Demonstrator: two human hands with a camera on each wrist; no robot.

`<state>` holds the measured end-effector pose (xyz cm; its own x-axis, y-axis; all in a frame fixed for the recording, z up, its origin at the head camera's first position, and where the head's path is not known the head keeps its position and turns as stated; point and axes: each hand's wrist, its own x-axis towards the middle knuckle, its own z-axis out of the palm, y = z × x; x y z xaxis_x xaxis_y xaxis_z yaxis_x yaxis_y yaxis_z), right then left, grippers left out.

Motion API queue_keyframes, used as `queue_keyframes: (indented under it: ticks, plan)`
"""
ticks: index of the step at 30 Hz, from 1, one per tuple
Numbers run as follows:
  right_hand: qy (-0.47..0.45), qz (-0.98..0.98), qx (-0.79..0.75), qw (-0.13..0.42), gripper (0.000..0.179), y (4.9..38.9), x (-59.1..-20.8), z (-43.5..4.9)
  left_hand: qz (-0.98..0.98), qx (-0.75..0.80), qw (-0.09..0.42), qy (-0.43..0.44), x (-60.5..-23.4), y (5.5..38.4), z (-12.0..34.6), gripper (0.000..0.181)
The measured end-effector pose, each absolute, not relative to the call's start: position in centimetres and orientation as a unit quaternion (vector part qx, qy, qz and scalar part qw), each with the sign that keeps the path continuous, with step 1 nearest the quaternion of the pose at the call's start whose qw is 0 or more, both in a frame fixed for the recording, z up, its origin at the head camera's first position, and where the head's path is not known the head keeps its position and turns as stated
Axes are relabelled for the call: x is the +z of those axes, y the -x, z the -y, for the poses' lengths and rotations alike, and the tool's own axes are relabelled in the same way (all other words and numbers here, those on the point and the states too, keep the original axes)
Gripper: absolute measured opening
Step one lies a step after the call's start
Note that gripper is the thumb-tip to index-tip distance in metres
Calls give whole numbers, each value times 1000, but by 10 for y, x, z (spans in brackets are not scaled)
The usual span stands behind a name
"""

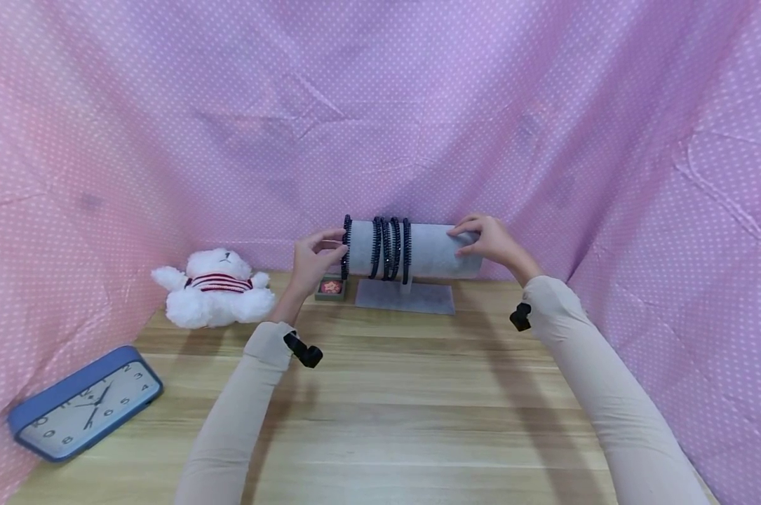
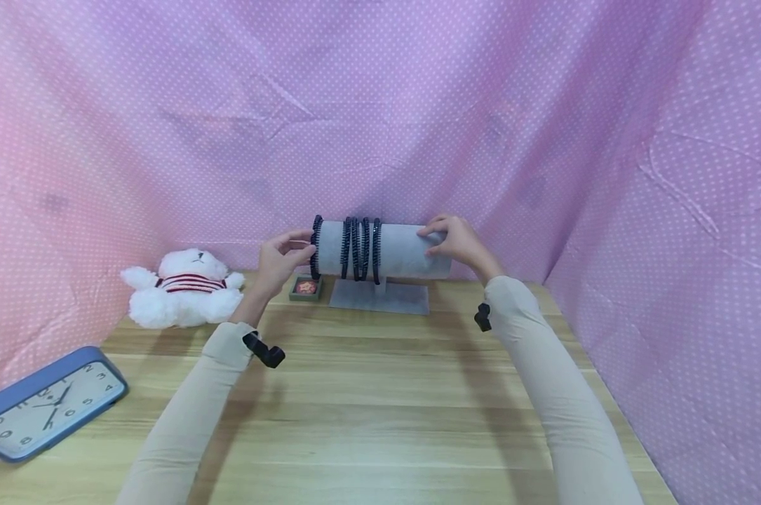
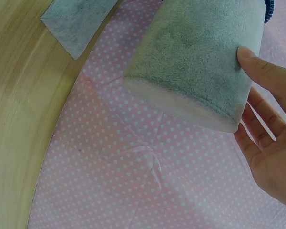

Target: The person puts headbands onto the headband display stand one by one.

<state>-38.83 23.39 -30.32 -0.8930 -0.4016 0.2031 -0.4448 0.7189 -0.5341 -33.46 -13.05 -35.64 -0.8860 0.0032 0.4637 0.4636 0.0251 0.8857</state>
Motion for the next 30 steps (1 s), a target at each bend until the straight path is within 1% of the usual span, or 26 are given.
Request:
queue_keyframes:
  ticks: [5,13,20,30]
  plan:
    - [-227,926,301,34,45,389,-303,-234,710,-662,156,181,-357,335,134,35]
    - [-228,926,300,36,45,389,-304,-234,740,-631,128,194,-353,332,140,46]
    - [-232,924,302,36,45,389,-305,-234,773,-593,112,196,-350,331,144,51]
    - [-224,925,307,24,45,387,-303,-234,775,-584,104,219,-367,354,149,61]
